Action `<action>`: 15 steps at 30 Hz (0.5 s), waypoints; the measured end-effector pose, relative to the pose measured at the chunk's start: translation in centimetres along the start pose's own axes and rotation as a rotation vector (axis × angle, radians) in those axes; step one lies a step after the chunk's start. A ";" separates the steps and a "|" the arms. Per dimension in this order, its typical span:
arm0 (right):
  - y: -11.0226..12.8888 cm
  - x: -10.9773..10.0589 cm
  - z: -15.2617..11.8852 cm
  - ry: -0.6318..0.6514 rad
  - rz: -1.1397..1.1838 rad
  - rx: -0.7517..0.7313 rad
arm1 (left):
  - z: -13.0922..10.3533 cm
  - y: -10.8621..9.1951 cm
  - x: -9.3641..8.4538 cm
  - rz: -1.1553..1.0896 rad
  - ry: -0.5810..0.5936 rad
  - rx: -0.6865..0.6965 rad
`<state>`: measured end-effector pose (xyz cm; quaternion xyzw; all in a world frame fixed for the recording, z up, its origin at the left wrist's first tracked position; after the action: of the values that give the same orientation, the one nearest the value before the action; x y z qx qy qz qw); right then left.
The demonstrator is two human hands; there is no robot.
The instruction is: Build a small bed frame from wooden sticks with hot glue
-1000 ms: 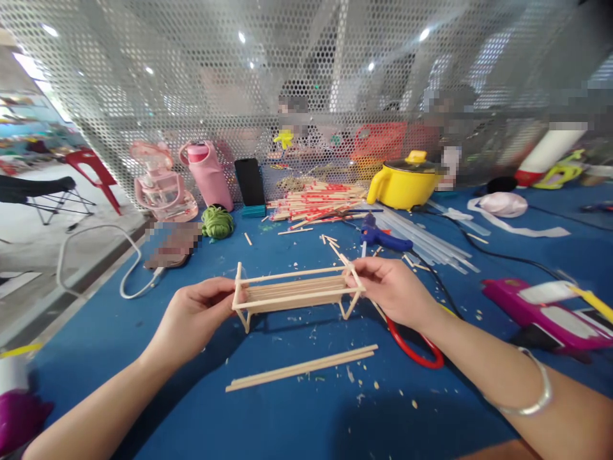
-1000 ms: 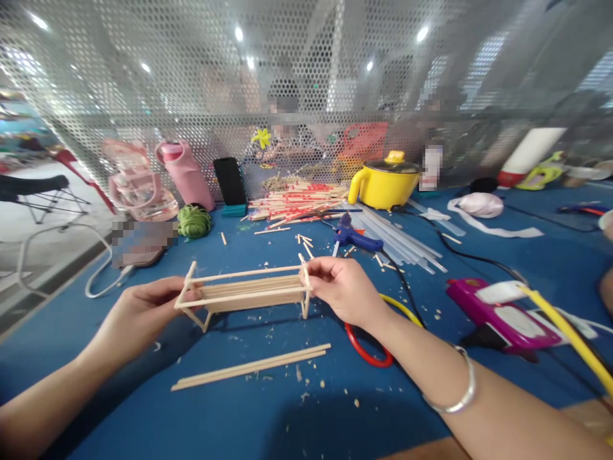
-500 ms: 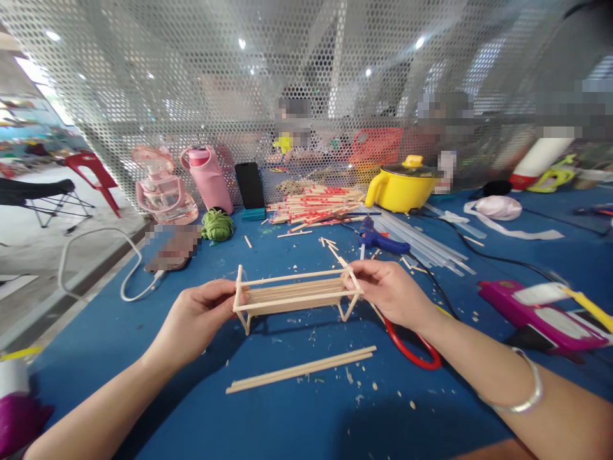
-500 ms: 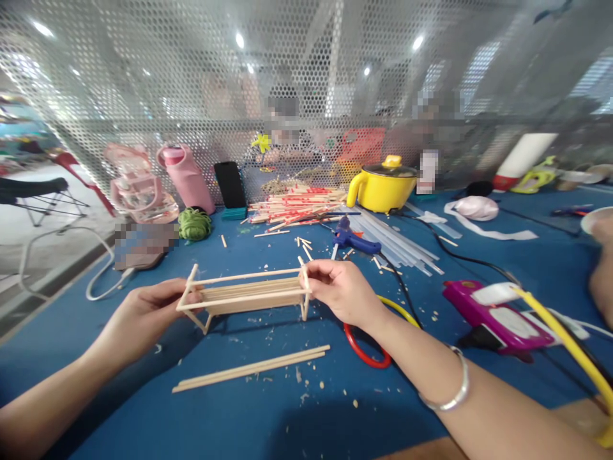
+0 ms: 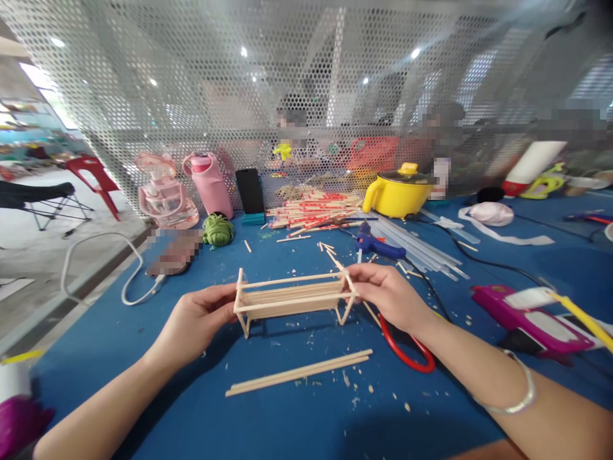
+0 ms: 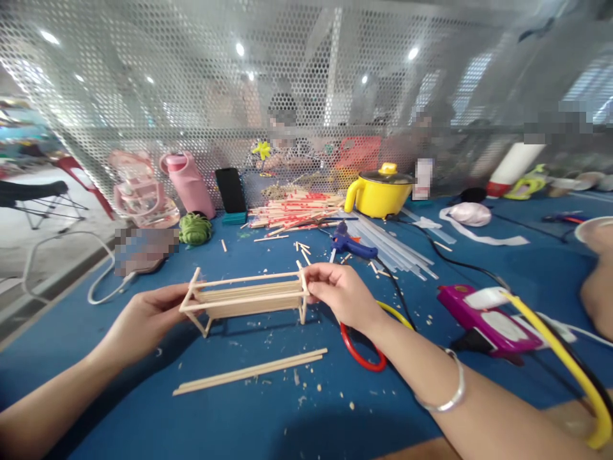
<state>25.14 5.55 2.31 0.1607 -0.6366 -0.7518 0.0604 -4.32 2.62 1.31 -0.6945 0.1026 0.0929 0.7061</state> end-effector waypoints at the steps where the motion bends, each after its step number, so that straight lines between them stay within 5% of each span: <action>1: 0.0 0.0 0.0 -0.019 0.006 -0.003 | 0.0 0.1 -0.1 -0.014 0.017 -0.008; 5: 0.2 -0.5 -0.1 -0.168 -0.028 -0.044 | 0.1 0.1 -1.4 -0.032 0.052 -0.024; 11: 0.3 -1.1 0.1 -0.244 -0.273 -0.128 | 0.5 -0.2 -3.2 0.141 -0.208 -0.125; 15: 0.7 -0.9 0.0 -0.235 -0.434 -0.106 | 0.2 -0.6 -2.7 0.243 -0.235 -0.111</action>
<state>25.86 5.72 3.15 0.2017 -0.5494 -0.7931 -0.1684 -6.71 2.87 2.63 -0.6992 0.0972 0.2633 0.6575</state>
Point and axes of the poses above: each hand's wrist, its own z-axis towards the middle knuckle, its own x-axis out of the palm, y = z × x, the point moved 2 cm from there along z, towards the middle knuckle, and after that the axes turned 3 degrees about -x, right-handed, at the moved point
